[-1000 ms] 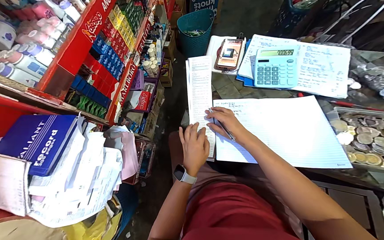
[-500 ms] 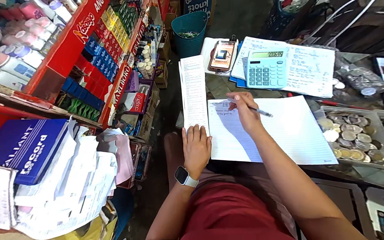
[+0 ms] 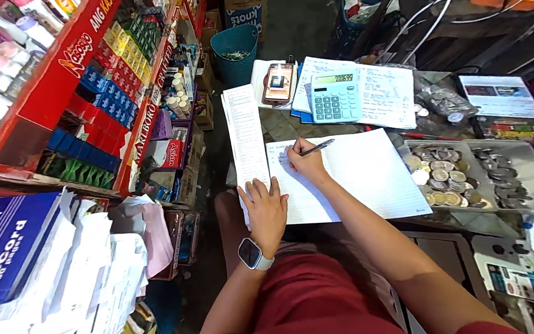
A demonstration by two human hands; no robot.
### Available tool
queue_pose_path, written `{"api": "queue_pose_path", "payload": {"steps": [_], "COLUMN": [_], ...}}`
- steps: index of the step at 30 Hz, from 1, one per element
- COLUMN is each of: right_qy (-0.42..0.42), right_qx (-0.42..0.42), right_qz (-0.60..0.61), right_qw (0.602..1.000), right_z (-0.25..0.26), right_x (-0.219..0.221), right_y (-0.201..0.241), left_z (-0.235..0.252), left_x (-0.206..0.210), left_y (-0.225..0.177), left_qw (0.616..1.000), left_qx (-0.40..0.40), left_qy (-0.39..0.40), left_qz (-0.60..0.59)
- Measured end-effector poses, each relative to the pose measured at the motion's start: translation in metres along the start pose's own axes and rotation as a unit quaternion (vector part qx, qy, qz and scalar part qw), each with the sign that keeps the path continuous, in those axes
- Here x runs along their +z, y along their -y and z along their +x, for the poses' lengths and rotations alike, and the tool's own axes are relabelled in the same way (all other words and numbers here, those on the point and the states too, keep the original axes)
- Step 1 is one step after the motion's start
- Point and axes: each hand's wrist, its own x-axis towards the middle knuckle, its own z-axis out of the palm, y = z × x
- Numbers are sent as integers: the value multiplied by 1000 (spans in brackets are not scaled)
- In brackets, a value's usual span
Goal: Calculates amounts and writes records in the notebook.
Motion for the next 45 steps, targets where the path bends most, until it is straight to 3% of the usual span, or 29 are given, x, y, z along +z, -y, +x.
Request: {"api": "queue_pose_path", "payload": {"steps": [11,45], "right_qy": [7,-24], "right_qx": [-34,-79], "right_qz": [-21,-39], "right_qw": [999,996], "right_z": [0,-1], "right_x": [2,2], "right_y": [-7,-12], "left_z": [-5,-5], "left_x": [10,11], "left_y": [-3,-4], "left_qw": [999,998], "left_qx": [1,-4], "left_qy": [-54,-57], "left_qz": [1,-3]}}
